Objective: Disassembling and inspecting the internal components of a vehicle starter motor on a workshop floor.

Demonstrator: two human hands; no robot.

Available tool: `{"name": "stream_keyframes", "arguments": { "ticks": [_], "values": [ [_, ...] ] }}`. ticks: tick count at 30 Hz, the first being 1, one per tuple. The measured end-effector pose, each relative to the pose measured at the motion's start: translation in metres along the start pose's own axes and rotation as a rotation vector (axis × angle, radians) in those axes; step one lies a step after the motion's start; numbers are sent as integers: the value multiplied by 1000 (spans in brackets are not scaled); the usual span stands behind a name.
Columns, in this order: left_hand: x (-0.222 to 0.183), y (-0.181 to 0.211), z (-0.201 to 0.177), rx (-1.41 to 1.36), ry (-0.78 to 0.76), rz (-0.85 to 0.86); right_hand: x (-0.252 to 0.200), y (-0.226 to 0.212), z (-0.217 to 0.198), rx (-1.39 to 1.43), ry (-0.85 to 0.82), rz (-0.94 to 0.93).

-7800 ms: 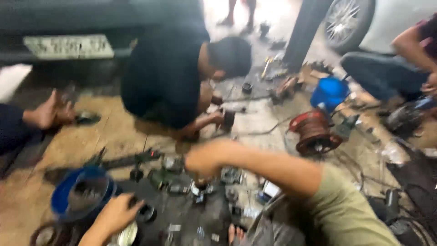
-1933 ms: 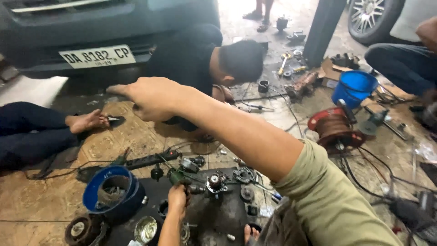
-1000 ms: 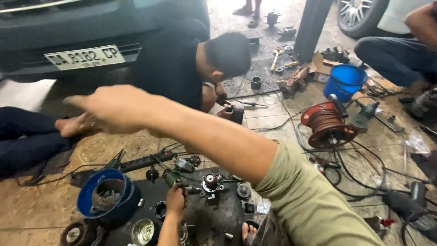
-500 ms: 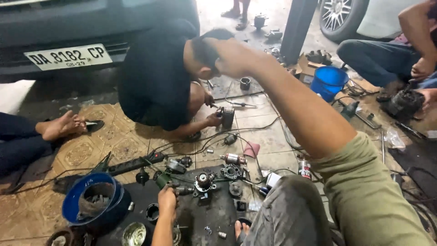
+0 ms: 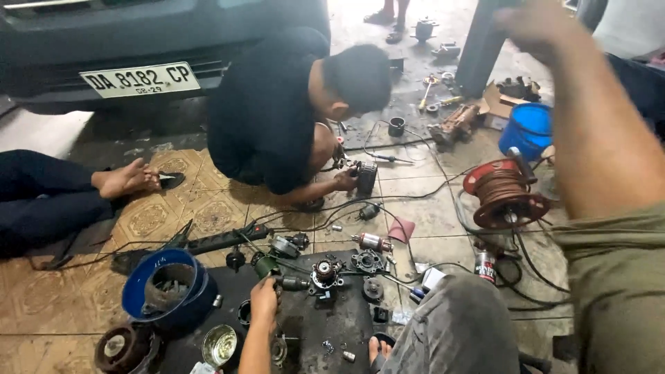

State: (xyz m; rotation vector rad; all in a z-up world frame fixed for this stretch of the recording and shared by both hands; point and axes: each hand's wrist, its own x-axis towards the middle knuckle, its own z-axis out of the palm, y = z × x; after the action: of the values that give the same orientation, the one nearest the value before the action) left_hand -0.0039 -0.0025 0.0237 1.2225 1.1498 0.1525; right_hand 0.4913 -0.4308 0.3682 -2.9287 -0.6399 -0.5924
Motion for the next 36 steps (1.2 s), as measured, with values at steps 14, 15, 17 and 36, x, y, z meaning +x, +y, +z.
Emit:
{"name": "stream_keyframes", "arguments": {
  "ticks": [14, 15, 17, 36],
  "values": [
    [8, -6, 3, 68, -18, 43, -110, -76, -93, 338, 28, -6],
    [9, -5, 2, 72, -10, 37, -112, -83, -97, 356, -8, 23],
    [9, -7, 0, 81, -4, 26, -119, -89, -100, 372, -50, 58],
    [19, -13, 3, 113, -15, 74, -112, -65, -58, 397, 26, 140]
  ]
}}
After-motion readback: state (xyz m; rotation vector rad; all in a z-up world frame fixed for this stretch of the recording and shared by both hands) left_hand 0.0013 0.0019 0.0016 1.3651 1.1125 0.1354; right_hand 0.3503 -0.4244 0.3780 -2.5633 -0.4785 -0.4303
